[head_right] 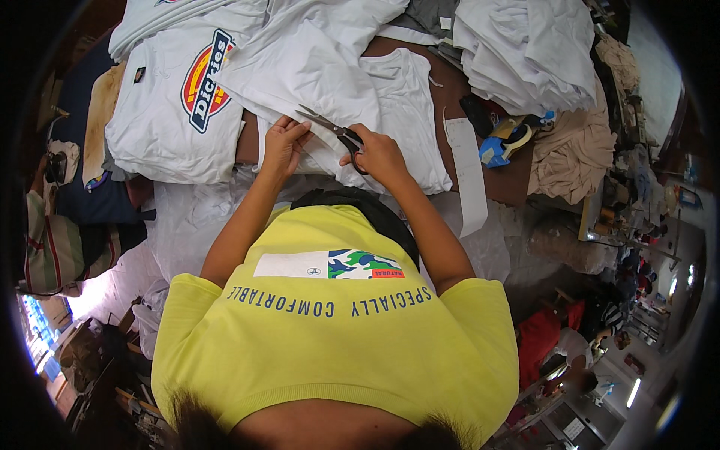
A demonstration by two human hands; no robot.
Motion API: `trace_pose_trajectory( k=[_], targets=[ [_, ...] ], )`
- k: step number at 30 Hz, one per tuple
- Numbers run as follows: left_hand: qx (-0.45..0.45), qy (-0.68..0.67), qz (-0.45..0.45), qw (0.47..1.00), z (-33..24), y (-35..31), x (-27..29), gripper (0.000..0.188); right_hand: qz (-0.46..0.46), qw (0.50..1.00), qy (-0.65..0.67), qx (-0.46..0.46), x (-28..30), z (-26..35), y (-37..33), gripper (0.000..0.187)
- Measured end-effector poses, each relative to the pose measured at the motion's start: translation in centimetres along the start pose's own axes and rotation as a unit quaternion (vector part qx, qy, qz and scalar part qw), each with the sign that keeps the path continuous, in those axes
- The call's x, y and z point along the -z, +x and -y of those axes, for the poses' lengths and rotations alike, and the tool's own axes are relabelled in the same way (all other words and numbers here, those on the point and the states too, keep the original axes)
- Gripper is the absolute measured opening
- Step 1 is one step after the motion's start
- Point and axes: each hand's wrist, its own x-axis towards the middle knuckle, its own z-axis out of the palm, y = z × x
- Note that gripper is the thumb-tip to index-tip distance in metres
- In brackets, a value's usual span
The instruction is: The person cuts away threads or labels from t-shirts using shears and then folds the t-shirts by hand.
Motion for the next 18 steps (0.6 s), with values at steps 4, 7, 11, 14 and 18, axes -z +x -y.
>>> trace_pose_trajectory(
  k=[4,7,11,14,18],
  targets=[
    [0.022,-0.023,-0.017,0.999,-0.8,0.5,0.1,0.027,-0.021,1.000,0.017,0.006,-0.8,-1.6,-0.3,0.059],
    [0.003,-0.006,-0.010,1.000,-0.6,1.2,0.8,0.027,-0.008,1.000,-0.003,-0.011,-0.2,-0.6,-0.3,0.061],
    [-0.001,0.003,-0.008,1.000,-0.5,1.2,0.9,0.027,-0.005,0.999,-0.034,-0.008,0.7,2.0,0.6,0.063],
    [0.000,-0.003,-0.007,1.000,-0.7,1.1,0.7,0.027,-0.006,0.999,-0.046,-0.004,0.6,2.3,1.3,0.063],
    [-0.003,0.005,-0.003,1.000,-1.0,1.0,0.6,0.025,0.009,1.000,-0.015,-0.007,0.0,0.8,1.6,0.059]
  ],
)
